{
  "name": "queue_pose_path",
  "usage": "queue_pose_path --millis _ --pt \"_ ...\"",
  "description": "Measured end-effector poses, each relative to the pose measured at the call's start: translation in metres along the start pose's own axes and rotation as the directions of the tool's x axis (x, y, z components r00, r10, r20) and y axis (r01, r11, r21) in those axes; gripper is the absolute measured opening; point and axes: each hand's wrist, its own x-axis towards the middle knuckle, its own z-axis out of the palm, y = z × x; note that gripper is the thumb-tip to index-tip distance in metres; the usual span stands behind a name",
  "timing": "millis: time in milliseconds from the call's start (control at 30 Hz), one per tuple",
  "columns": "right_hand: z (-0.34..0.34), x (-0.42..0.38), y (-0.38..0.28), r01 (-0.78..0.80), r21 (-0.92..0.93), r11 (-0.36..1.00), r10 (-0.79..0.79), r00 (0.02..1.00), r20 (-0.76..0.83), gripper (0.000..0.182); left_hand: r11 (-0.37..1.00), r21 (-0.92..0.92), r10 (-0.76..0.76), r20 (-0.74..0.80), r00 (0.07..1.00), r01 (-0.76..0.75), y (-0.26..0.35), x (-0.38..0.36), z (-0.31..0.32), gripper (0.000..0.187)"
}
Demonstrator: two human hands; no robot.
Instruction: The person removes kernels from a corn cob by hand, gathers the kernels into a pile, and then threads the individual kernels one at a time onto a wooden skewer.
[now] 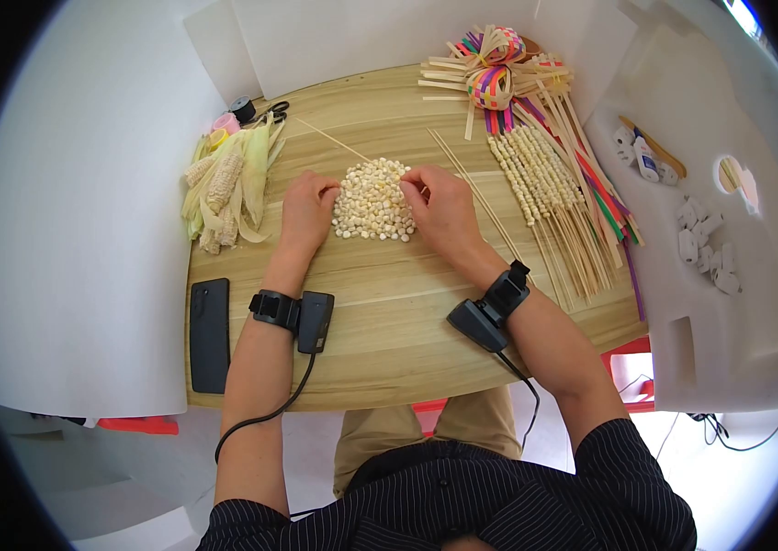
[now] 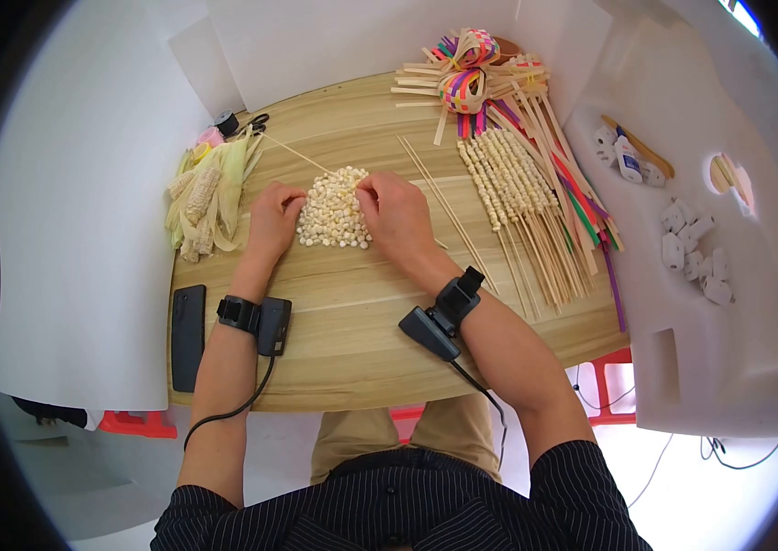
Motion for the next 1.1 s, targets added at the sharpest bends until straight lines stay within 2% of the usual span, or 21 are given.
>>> queue_pose_path --millis 100,167,300,367,400,700,800,967,1100 --pt "0.000 0.000 0.000 0.004 -0.005 1.000 -0.004 1.000 0.002 0.009 0.998 -0.057 -0.004 -0.053 0.999 0.001 -0.008 -0.002 0.004 0.009" --pt "0.000 0.000 0.000 0.005 -0.007 1.000 -0.005 1.000 0.002 0.009 0.989 -0.130 -0.071 -0.036 0.997 0.065 -0.005 -0.004 0.001 0.011" --pt "0.000 0.000 0.000 0.012 -0.001 1.000 -0.012 1.000 -0.001 0.009 0.993 -0.107 -0.038 0.027 0.999 0.040 -0.001 -0.003 -0.003 0.012" --pt "0.000 0.000 0.000 0.013 0.001 1.000 -0.013 1.000 -0.001 0.009 0.998 -0.007 0.067 0.047 0.997 -0.067 0.002 -0.003 -0.006 0.011" --pt "0.000 0.000 0.001 0.015 0.003 1.000 -0.015 1.000 0.002 0.009 0.998 -0.006 0.069 0.049 0.996 -0.069 0.003 -0.002 -0.006 0.011" --pt "0.000 0.000 0.001 0.018 -0.005 1.000 -0.018 1.000 0.004 0.009 0.996 -0.061 -0.067 0.076 0.995 0.072 0.006 -0.001 -0.005 0.009" --pt "0.000 0.000 0.001 0.016 -0.004 1.000 -0.016 1.000 0.006 0.009 0.993 -0.078 -0.082 0.040 0.996 0.085 0.001 -0.001 -0.002 0.009" --pt "0.000 0.000 0.000 0.005 0.009 1.000 -0.005 1.000 0.005 0.009 0.969 -0.143 -0.205 0.005 0.979 0.203 0.001 -0.002 -0.006 0.009" --pt "-0.001 0.000 0.000 0.005 0.006 1.000 -0.005 1.000 0.013 0.009 0.988 -0.058 -0.146 -0.003 0.989 0.145 0.000 -0.004 -0.008 0.008"
